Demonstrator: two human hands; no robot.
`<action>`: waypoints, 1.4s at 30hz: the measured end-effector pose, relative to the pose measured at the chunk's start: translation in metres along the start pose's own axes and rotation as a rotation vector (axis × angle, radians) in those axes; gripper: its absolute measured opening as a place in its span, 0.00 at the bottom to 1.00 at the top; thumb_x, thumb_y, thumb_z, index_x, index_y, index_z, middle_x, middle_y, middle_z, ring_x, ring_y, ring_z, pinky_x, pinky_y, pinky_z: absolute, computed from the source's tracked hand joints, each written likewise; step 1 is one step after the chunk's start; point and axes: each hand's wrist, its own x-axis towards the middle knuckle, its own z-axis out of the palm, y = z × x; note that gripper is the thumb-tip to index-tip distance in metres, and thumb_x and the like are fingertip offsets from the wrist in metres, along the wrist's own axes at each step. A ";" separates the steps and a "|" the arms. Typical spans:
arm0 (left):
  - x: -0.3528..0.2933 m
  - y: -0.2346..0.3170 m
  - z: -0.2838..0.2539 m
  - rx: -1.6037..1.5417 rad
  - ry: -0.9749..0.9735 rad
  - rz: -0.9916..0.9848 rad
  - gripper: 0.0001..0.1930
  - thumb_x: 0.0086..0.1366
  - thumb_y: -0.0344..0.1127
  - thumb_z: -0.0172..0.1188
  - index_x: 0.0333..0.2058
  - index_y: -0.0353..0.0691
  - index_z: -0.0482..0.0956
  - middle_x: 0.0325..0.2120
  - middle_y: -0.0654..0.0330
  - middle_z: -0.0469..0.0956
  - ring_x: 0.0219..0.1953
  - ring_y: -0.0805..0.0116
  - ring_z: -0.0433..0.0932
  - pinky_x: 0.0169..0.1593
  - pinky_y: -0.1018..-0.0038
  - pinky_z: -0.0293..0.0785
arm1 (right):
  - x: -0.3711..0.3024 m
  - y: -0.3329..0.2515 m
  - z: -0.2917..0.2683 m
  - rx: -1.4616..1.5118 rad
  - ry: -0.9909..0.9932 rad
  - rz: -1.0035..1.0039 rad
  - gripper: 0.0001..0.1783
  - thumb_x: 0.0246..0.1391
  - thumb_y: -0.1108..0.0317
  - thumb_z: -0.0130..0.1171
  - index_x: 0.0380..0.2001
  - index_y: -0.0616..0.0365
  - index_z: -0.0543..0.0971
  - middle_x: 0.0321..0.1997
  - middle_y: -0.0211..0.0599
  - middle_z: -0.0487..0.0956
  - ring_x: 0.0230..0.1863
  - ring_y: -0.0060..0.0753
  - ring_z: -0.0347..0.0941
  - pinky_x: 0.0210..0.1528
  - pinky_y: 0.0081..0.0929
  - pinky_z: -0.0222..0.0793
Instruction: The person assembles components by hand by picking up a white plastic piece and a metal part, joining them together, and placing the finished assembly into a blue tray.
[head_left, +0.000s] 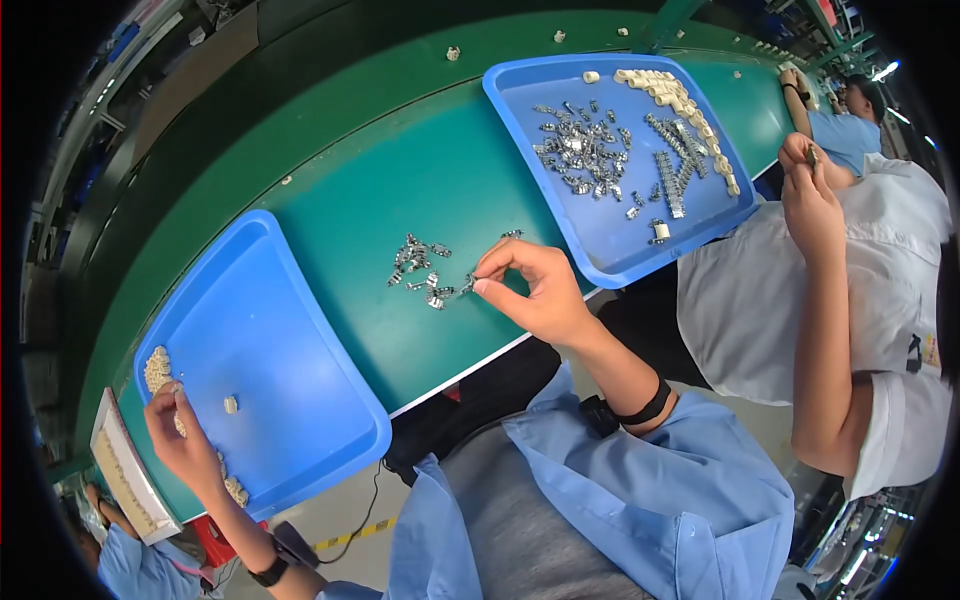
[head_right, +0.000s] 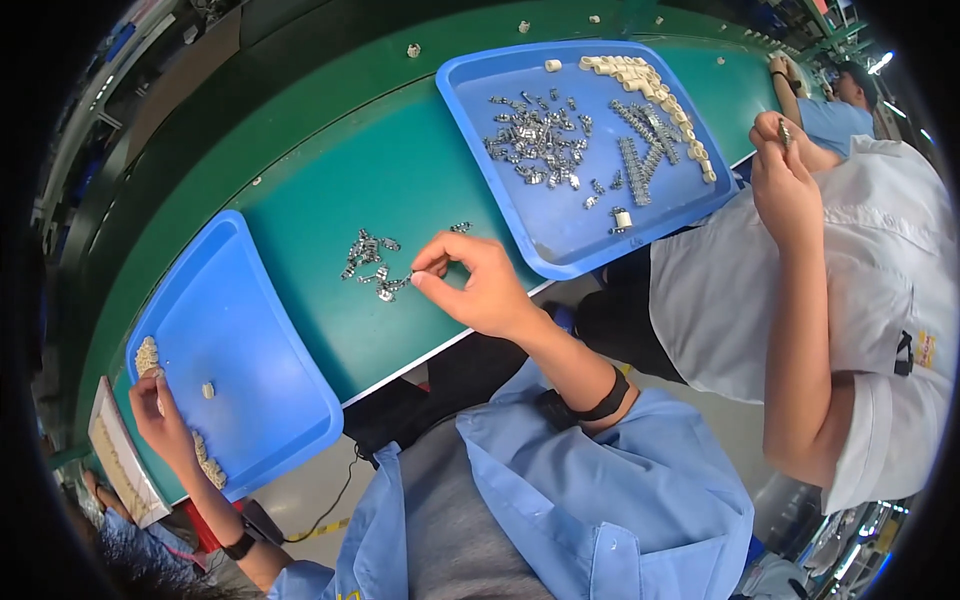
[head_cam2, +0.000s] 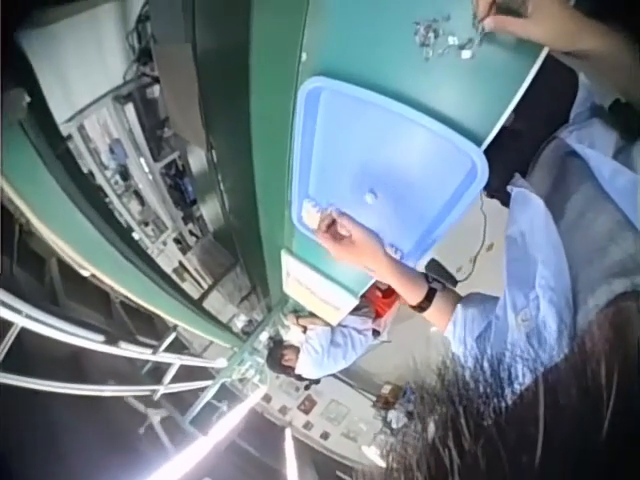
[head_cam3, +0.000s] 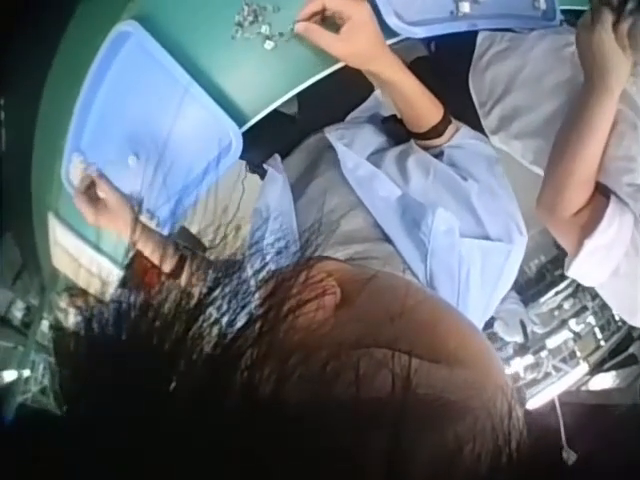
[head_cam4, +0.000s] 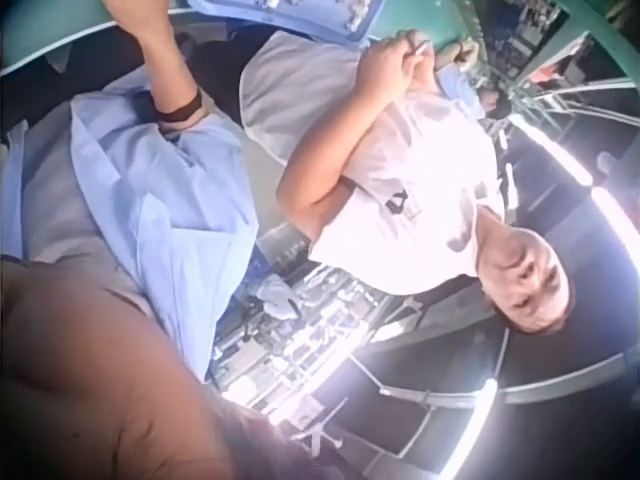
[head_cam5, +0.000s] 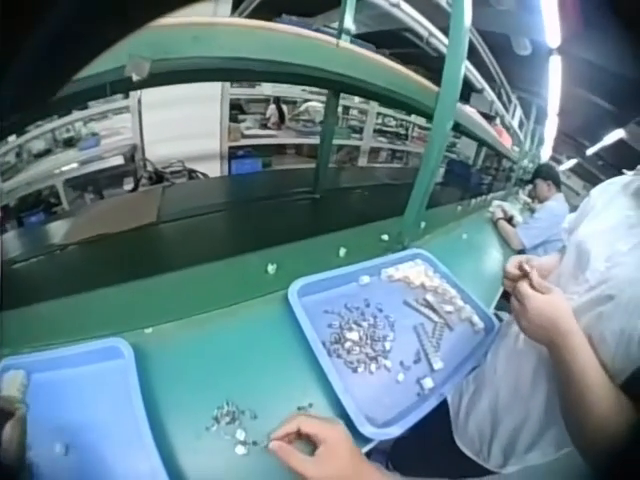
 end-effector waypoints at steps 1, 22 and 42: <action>-0.010 0.019 0.004 -0.216 -0.004 0.044 0.02 0.72 0.23 0.57 0.41 0.33 0.76 0.43 0.52 0.81 0.49 0.60 0.82 0.53 0.66 0.79 | -0.002 -0.002 0.000 0.069 -0.023 0.032 0.04 0.57 0.82 0.67 0.36 0.65 0.83 0.38 0.38 0.83 0.39 0.28 0.77 0.43 0.27 0.72; -0.088 0.219 0.085 -1.311 -0.387 -0.143 0.10 0.72 0.24 0.59 0.50 0.27 0.79 0.45 0.45 0.77 0.39 0.62 0.81 0.46 0.67 0.83 | 0.027 -0.095 0.017 -0.100 -0.275 -0.550 0.11 0.51 0.77 0.74 0.39 0.66 0.86 0.33 0.42 0.85 0.29 0.35 0.82 0.27 0.28 0.76; -0.099 0.209 0.066 -1.124 -0.435 -0.018 0.15 0.70 0.26 0.61 0.54 0.27 0.81 0.45 0.48 0.78 0.43 0.66 0.75 0.44 0.74 0.72 | 0.019 -0.124 0.022 -0.473 -0.501 -0.745 0.07 0.49 0.71 0.65 0.30 0.63 0.81 0.25 0.29 0.68 0.20 0.24 0.67 0.23 0.23 0.64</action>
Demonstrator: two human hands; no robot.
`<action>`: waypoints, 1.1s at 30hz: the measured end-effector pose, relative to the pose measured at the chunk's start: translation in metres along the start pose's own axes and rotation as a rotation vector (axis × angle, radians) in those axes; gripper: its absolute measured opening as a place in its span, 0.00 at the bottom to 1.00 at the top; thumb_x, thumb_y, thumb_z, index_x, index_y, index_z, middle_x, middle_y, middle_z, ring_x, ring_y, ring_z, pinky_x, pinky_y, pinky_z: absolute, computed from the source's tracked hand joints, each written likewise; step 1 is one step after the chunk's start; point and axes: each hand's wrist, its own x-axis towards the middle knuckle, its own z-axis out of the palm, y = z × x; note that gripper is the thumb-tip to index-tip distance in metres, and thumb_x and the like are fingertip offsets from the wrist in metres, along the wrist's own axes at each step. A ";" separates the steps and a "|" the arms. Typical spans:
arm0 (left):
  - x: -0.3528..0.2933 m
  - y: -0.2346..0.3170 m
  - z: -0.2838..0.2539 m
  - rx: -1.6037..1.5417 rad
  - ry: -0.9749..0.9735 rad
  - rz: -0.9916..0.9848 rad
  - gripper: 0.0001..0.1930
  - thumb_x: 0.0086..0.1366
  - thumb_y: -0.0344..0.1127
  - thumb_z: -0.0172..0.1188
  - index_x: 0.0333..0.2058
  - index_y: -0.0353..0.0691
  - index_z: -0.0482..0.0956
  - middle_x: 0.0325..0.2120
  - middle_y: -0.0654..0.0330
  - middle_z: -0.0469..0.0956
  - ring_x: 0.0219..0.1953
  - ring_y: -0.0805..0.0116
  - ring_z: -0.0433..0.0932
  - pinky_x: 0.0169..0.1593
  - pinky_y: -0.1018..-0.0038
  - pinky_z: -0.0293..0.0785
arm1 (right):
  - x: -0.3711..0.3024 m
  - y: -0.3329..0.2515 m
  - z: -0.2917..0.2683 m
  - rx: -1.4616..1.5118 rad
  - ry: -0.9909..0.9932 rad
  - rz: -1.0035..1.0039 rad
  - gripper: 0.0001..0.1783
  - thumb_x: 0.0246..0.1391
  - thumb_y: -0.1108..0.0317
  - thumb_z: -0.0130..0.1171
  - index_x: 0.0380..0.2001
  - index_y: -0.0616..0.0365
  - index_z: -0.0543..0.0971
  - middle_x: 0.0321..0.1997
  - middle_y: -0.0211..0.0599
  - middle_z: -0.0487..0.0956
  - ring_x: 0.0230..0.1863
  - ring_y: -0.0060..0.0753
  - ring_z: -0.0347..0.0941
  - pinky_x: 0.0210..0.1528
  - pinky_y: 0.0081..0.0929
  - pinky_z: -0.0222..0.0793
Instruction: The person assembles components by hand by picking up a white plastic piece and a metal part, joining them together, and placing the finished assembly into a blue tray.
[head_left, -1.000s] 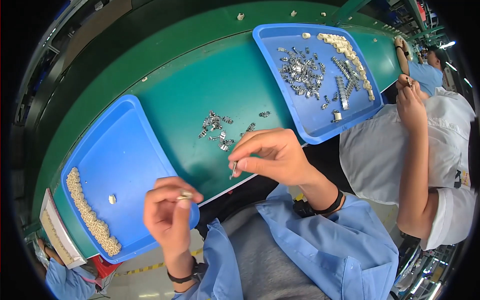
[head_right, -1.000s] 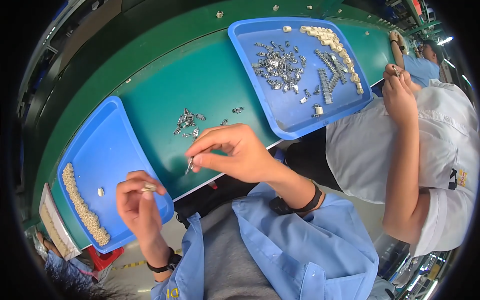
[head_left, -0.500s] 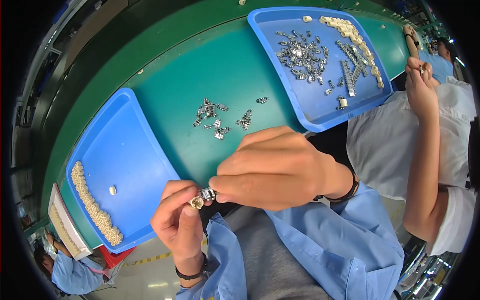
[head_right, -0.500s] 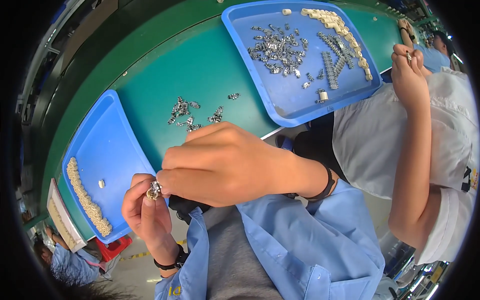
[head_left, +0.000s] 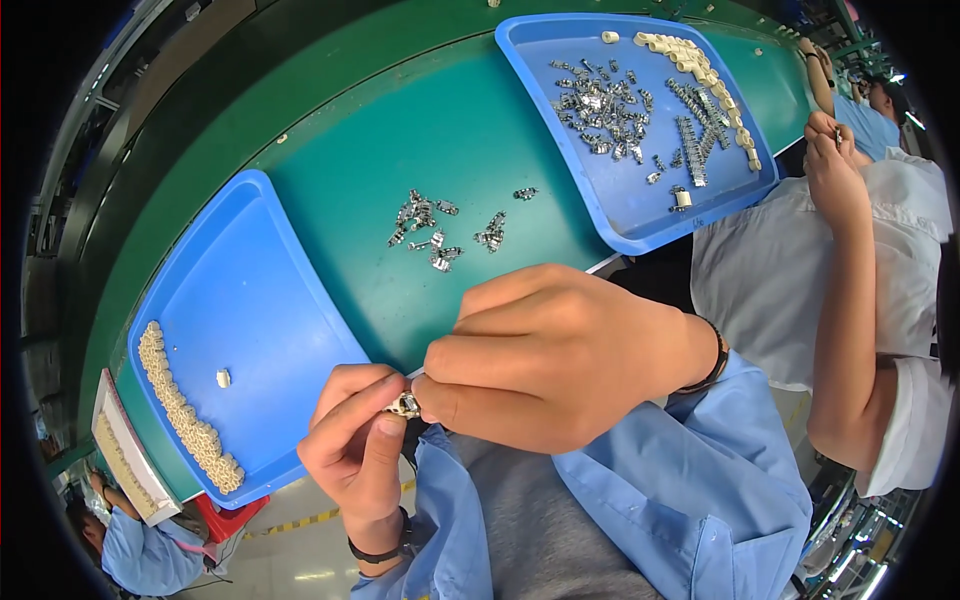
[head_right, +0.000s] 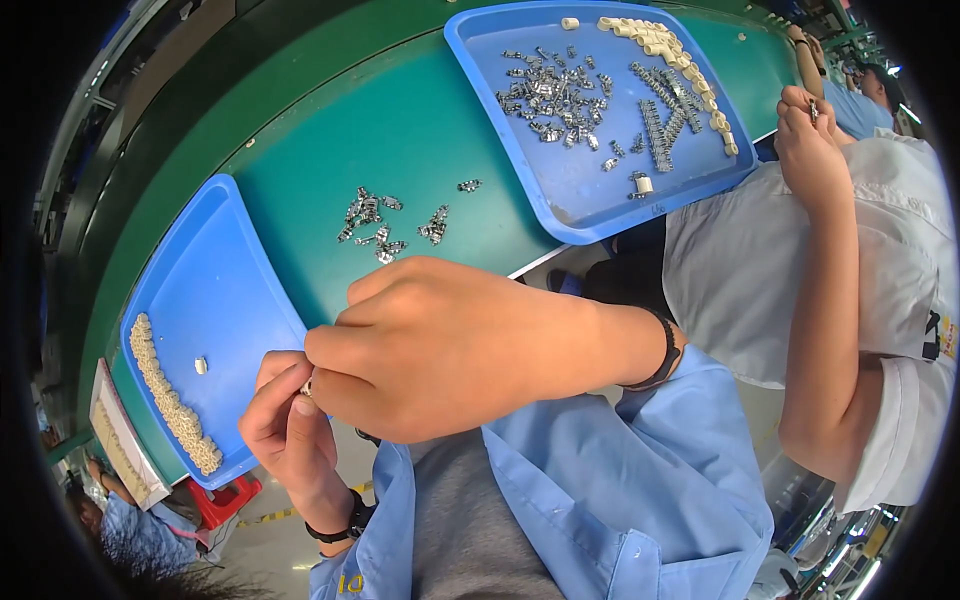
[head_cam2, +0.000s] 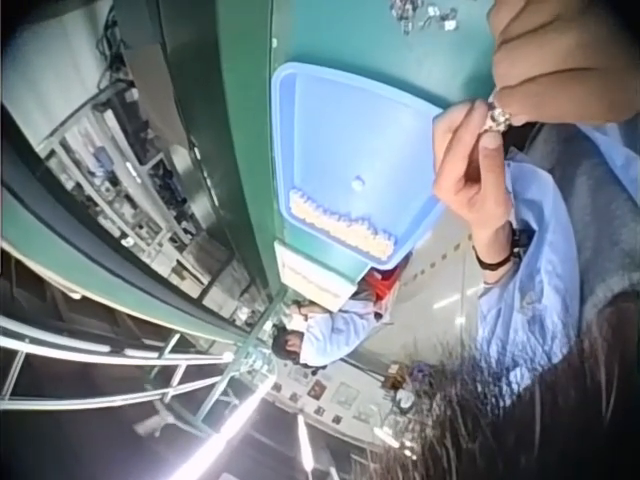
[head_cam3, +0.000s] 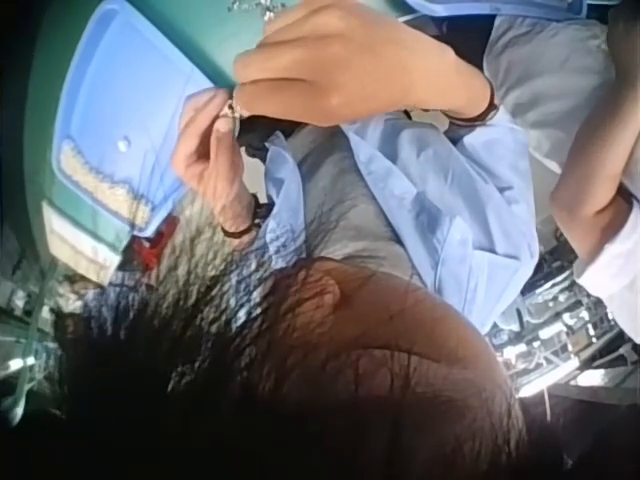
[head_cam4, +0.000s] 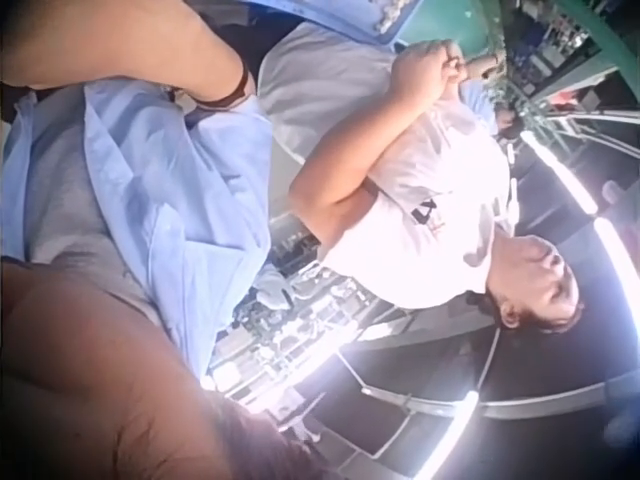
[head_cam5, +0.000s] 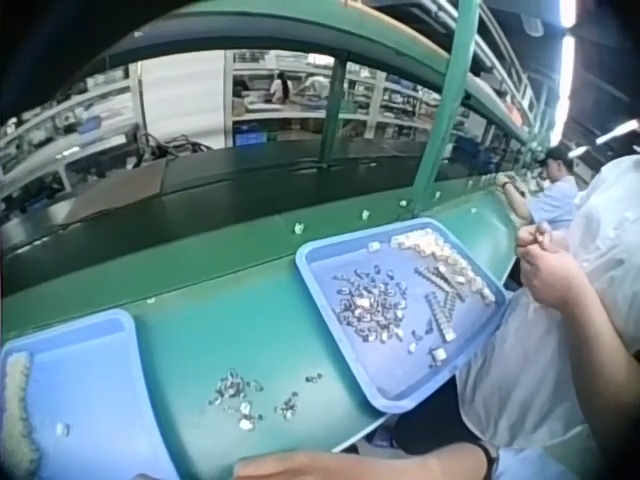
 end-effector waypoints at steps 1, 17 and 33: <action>0.000 0.000 -0.001 0.009 -0.018 -0.010 0.15 0.70 0.26 0.62 0.54 0.27 0.81 0.45 0.48 0.78 0.43 0.66 0.76 0.45 0.74 0.72 | 0.001 -0.001 -0.001 0.001 -0.003 0.001 0.07 0.49 0.71 0.65 0.30 0.63 0.81 0.25 0.29 0.68 0.20 0.24 0.67 0.23 0.23 0.64; 0.057 -0.025 -0.030 -0.165 -0.232 -0.721 0.15 0.65 0.19 0.67 0.50 0.32 0.83 0.42 0.59 0.84 0.47 0.70 0.82 0.53 0.73 0.79 | -0.039 0.043 0.061 0.021 0.137 0.091 0.14 0.53 0.68 0.70 0.42 0.60 0.84 0.33 0.29 0.75 0.30 0.30 0.73 0.36 0.27 0.68; 0.388 -0.199 -0.023 0.733 0.028 0.046 0.11 0.60 0.31 0.69 0.41 0.37 0.84 0.33 0.56 0.86 0.37 0.65 0.85 0.46 0.69 0.81 | -0.074 0.089 0.066 -0.226 0.088 0.459 0.10 0.49 0.72 0.71 0.36 0.57 0.84 0.43 0.33 0.78 0.45 0.39 0.75 0.51 0.39 0.66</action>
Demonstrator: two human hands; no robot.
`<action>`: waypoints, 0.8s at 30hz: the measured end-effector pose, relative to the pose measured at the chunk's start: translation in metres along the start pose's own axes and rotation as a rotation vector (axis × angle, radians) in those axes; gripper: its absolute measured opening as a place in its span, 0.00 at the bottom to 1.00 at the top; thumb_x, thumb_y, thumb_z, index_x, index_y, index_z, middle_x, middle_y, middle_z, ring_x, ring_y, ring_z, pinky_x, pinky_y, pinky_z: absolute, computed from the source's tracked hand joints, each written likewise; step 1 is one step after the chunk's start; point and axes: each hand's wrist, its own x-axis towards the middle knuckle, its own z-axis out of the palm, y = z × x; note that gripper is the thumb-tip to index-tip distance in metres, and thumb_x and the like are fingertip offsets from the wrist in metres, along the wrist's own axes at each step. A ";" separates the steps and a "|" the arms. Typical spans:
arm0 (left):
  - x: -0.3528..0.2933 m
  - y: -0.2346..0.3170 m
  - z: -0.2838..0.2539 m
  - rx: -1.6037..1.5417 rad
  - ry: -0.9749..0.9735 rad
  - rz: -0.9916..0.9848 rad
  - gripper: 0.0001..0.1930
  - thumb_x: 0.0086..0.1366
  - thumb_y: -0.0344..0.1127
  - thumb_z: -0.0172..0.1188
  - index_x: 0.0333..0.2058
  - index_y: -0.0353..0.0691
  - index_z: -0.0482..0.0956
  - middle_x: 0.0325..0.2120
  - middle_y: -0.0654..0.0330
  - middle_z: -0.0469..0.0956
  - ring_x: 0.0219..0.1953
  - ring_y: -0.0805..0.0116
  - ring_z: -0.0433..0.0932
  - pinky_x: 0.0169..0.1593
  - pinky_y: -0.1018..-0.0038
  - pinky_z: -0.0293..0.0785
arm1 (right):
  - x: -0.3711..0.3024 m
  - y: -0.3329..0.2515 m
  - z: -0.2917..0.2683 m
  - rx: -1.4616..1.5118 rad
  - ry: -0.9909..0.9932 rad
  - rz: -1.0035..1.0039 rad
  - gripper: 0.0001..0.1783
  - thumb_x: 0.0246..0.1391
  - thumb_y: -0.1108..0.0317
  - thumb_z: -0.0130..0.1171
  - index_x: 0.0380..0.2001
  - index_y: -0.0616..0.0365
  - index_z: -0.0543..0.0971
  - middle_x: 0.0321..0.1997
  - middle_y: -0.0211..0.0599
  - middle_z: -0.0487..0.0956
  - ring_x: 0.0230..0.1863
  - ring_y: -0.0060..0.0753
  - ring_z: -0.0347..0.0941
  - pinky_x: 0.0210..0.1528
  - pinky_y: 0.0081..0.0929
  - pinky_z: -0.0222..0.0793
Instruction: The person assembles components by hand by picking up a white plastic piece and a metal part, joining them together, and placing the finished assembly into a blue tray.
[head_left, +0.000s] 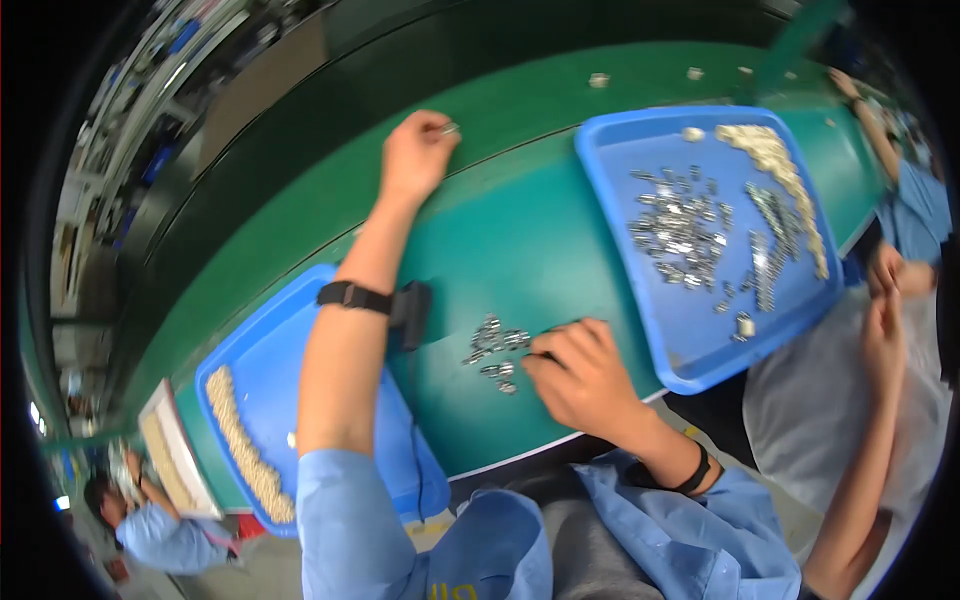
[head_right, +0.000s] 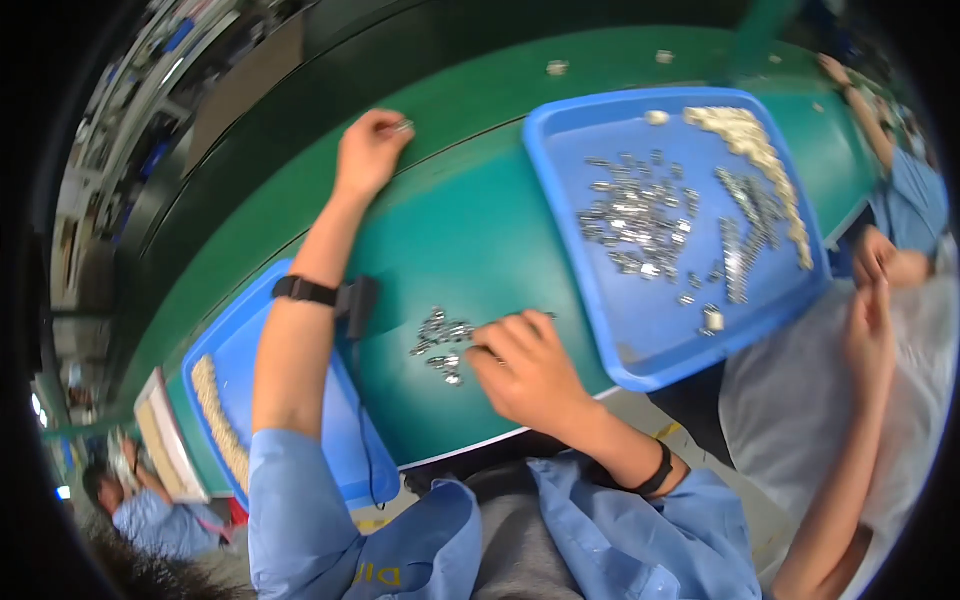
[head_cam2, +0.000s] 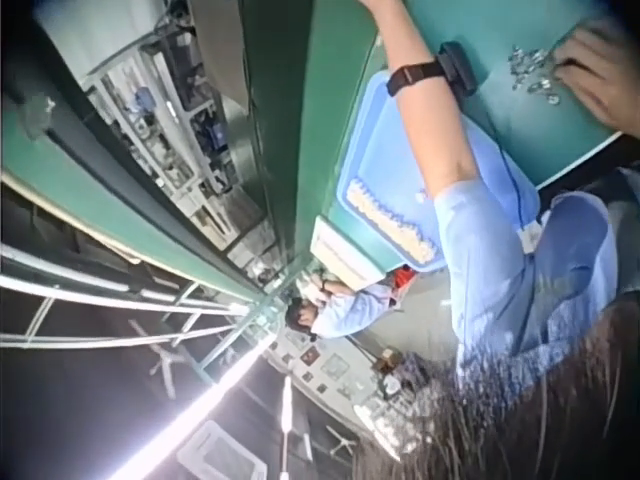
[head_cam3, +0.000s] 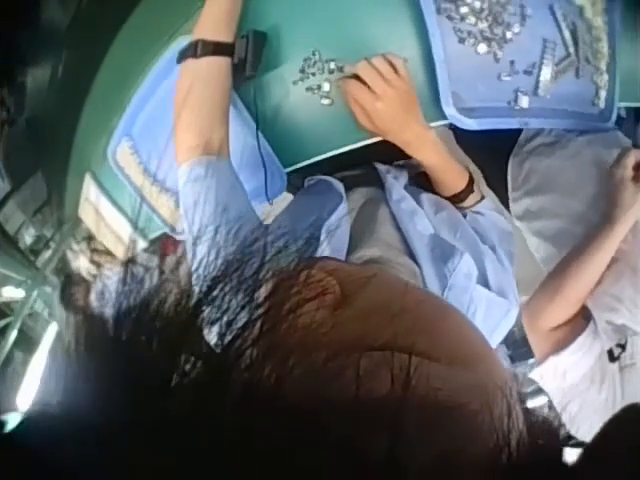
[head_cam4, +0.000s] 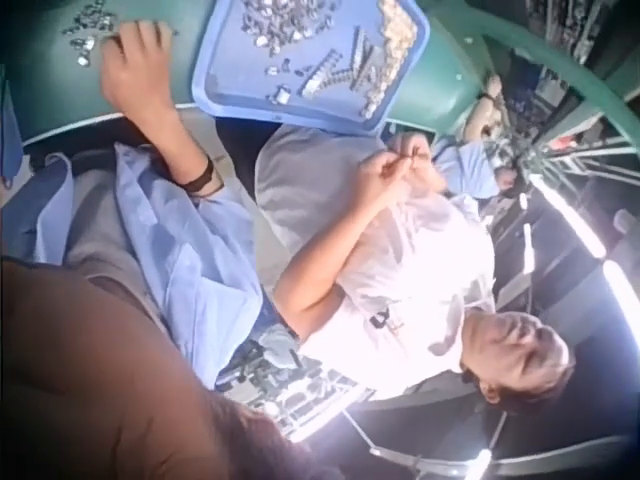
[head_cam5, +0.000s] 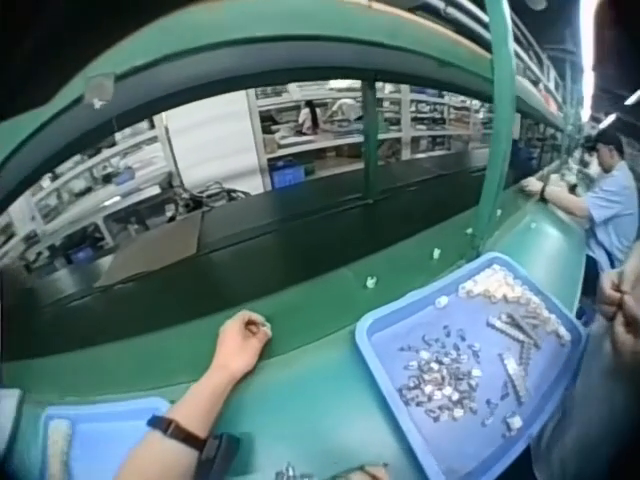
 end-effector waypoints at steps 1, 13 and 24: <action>0.000 0.005 0.006 0.007 -0.018 0.002 0.13 0.59 0.32 0.71 0.43 0.36 0.84 0.33 0.57 0.85 0.38 0.66 0.84 0.47 0.69 0.81 | 0.001 0.002 -0.003 0.018 0.050 0.037 0.09 0.48 0.74 0.71 0.35 0.57 0.83 0.41 0.34 0.79 0.43 0.40 0.75 0.51 0.40 0.66; -0.104 0.044 -0.178 0.423 0.225 0.454 0.14 0.60 0.33 0.69 0.45 0.38 0.83 0.39 0.52 0.84 0.46 0.48 0.82 0.52 0.58 0.78 | 0.012 -0.007 -0.002 0.070 0.148 0.080 0.11 0.49 0.80 0.68 0.37 0.62 0.81 0.34 0.39 0.81 0.34 0.43 0.76 0.48 0.40 0.68; -0.342 -0.047 -0.346 1.226 0.403 -0.513 0.09 0.61 0.38 0.68 0.37 0.42 0.86 0.42 0.58 0.82 0.50 0.54 0.77 0.54 0.59 0.71 | 0.006 -0.014 0.002 0.185 0.152 0.106 0.09 0.50 0.83 0.68 0.35 0.64 0.83 0.33 0.41 0.83 0.33 0.40 0.77 0.44 0.36 0.69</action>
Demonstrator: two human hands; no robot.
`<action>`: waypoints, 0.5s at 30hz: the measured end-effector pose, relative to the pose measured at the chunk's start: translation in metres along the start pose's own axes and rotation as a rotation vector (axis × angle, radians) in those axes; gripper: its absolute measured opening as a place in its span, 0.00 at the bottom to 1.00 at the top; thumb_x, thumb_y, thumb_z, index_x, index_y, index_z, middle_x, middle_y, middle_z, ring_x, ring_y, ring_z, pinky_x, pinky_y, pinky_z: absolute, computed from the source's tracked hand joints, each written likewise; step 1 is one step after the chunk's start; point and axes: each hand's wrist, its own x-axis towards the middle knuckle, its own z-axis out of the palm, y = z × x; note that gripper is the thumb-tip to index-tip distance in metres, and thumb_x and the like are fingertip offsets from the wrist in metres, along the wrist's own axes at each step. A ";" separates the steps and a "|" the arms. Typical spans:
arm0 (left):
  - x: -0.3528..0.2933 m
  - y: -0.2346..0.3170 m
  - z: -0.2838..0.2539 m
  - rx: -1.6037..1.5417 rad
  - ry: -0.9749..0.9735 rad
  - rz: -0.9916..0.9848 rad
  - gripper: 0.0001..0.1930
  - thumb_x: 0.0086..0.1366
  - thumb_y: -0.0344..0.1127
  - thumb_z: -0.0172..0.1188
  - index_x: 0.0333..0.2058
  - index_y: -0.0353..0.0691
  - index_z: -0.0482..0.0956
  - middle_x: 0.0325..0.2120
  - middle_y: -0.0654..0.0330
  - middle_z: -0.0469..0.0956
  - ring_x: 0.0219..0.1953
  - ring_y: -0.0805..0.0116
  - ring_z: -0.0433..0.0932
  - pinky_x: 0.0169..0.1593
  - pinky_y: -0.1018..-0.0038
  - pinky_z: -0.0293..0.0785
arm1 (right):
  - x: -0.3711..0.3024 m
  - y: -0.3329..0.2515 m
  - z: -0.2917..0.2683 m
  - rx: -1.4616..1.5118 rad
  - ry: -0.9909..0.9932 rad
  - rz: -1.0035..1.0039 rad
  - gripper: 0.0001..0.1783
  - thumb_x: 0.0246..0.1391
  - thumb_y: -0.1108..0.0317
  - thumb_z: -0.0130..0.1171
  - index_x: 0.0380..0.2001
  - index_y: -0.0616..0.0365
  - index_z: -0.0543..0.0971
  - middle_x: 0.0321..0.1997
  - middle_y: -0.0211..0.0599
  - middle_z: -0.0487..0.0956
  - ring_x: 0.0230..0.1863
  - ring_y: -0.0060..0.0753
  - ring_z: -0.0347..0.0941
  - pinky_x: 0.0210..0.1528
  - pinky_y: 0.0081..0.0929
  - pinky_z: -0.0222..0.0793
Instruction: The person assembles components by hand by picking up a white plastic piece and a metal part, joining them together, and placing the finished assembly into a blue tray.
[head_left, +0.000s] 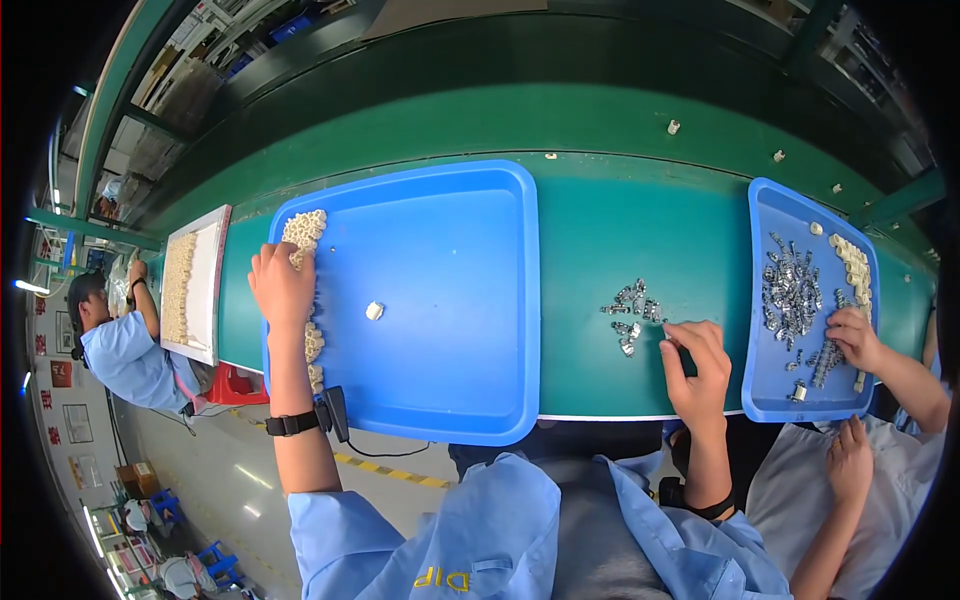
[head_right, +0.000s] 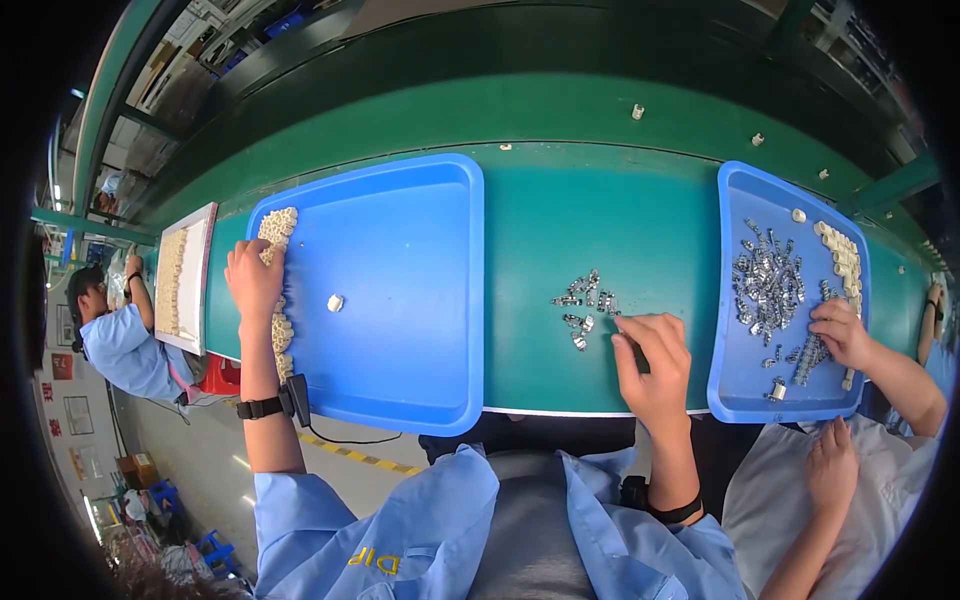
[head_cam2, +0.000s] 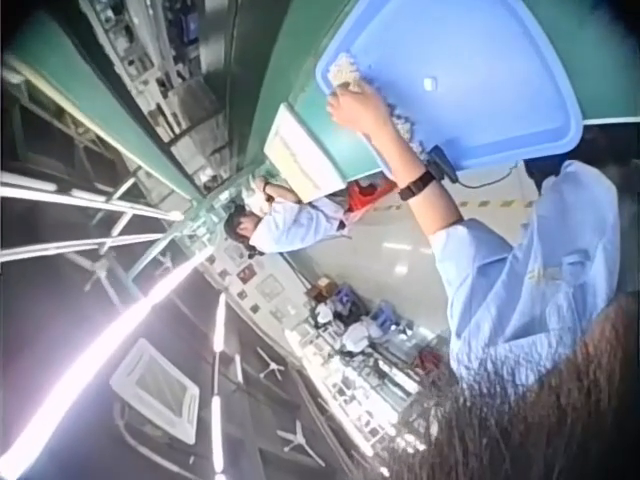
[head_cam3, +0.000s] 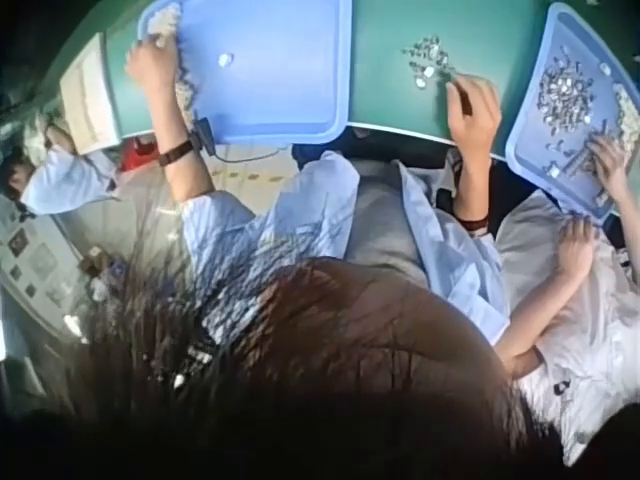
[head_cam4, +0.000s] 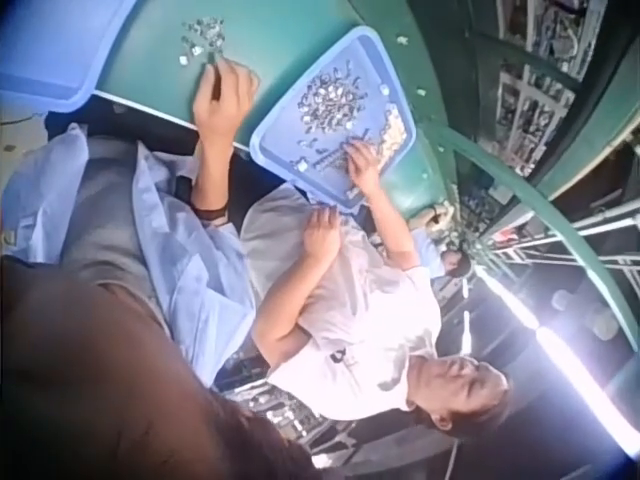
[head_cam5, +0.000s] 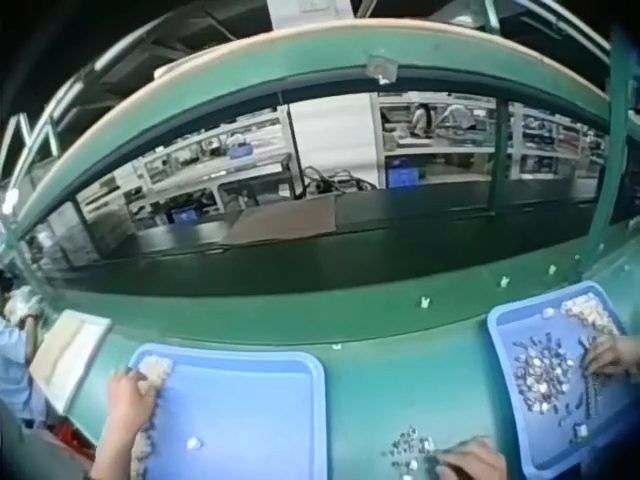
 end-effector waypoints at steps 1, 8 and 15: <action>0.000 -0.003 0.004 0.004 -0.021 -0.009 0.09 0.60 0.38 0.69 0.37 0.42 0.86 0.43 0.58 0.82 0.50 0.54 0.77 0.54 0.59 0.71 | 0.000 -0.001 0.000 0.008 0.005 -0.001 0.08 0.49 0.83 0.68 0.35 0.64 0.83 0.33 0.41 0.83 0.33 0.40 0.77 0.45 0.36 0.69; 0.006 -0.011 0.036 -0.082 0.055 0.104 0.08 0.58 0.35 0.69 0.35 0.40 0.84 0.41 0.52 0.82 0.47 0.47 0.78 0.52 0.53 0.74 | -0.001 -0.006 -0.003 -0.138 -0.021 -0.097 0.08 0.48 0.79 0.71 0.32 0.60 0.83 0.33 0.36 0.85 0.35 0.38 0.79 0.49 0.38 0.68; 0.013 -0.040 0.042 -0.108 0.025 0.111 0.07 0.62 0.31 0.67 0.38 0.36 0.84 0.41 0.54 0.83 0.46 0.47 0.79 0.52 0.54 0.75 | -0.002 -0.006 0.003 -0.064 -0.032 -0.085 0.10 0.51 0.80 0.69 0.38 0.61 0.86 0.37 0.36 0.84 0.37 0.36 0.80 0.48 0.37 0.68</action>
